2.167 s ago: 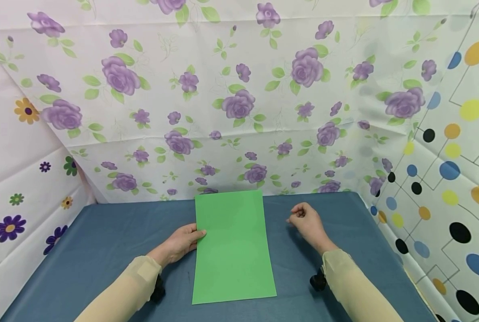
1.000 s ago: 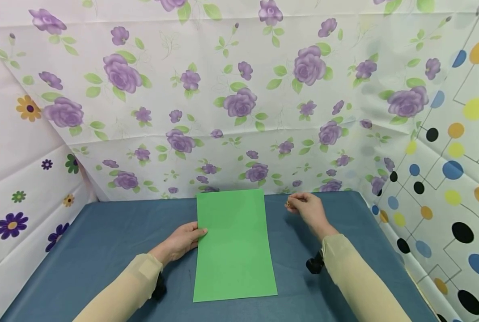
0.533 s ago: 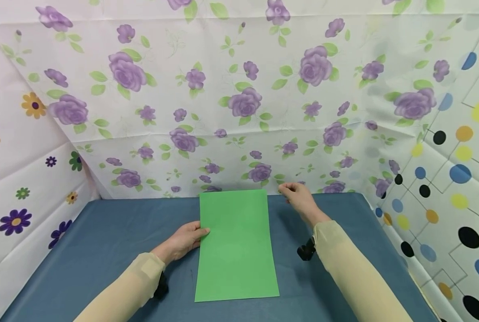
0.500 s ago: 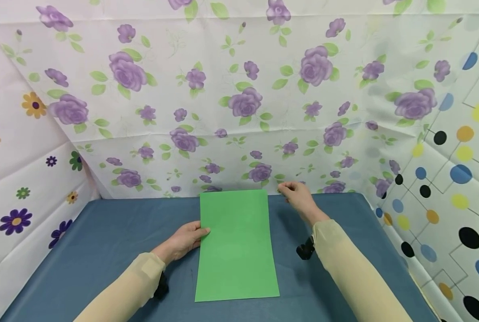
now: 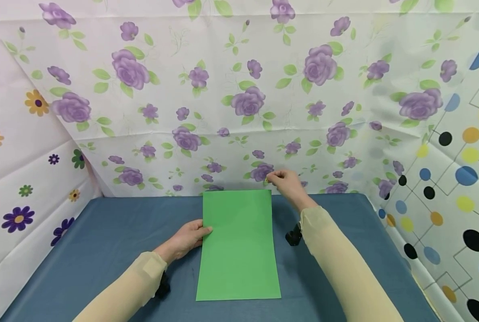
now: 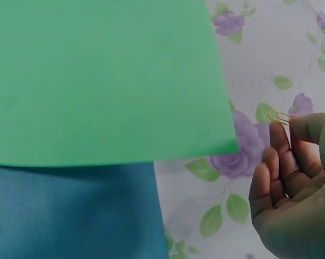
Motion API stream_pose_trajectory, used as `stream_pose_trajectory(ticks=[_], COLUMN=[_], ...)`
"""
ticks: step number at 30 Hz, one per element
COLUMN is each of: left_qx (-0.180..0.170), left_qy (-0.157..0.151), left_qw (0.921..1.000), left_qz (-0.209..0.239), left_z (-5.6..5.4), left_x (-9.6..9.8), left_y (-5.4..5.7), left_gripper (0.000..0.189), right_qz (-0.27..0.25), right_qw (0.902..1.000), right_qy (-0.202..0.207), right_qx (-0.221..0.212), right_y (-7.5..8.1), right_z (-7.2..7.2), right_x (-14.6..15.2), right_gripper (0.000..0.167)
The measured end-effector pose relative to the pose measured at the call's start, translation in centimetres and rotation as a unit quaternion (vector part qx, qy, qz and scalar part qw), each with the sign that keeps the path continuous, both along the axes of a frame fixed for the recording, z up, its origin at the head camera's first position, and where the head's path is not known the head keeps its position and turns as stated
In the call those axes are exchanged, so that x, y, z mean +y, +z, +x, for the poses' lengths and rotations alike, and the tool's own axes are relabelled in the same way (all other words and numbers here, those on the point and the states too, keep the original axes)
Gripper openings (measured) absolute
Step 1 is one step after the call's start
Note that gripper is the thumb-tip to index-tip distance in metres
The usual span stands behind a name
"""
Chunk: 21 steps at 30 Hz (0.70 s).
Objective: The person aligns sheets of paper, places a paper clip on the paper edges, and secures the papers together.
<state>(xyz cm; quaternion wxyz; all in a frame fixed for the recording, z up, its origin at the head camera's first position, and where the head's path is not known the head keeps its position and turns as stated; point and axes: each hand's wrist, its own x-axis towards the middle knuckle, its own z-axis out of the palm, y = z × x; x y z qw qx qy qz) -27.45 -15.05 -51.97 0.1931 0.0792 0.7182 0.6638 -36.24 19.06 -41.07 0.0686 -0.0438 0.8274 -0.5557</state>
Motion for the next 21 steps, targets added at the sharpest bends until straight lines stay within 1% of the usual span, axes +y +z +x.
stream_pose_trajectory(ticks=[6, 14, 21], left_qx=[0.007, 0.007, 0.008], left_qy=[-0.001, -0.002, -0.005], left_qw=[0.9999, 1.0000, 0.9999], left_qz=[-0.009, -0.006, -0.004], left_z=[0.0, 0.0, -0.1], left_x=[0.1, 0.2, 0.2], left_y=[0.1, 0.2, 0.3], left_gripper=[0.033, 0.033, 0.032], right_qz=[0.008, 0.041, 0.029], right_qw=[0.9999, 0.9974, 0.9956], right_qy=[0.013, 0.036, 0.062], right_qx=[0.006, 0.049, 0.064], right_y=[0.5, 0.6, 0.4], right_z=[-0.5, -1.2, -1.7], right_x=[-1.7, -4.3, -6.4], right_gripper=[0.036, 0.031, 0.028])
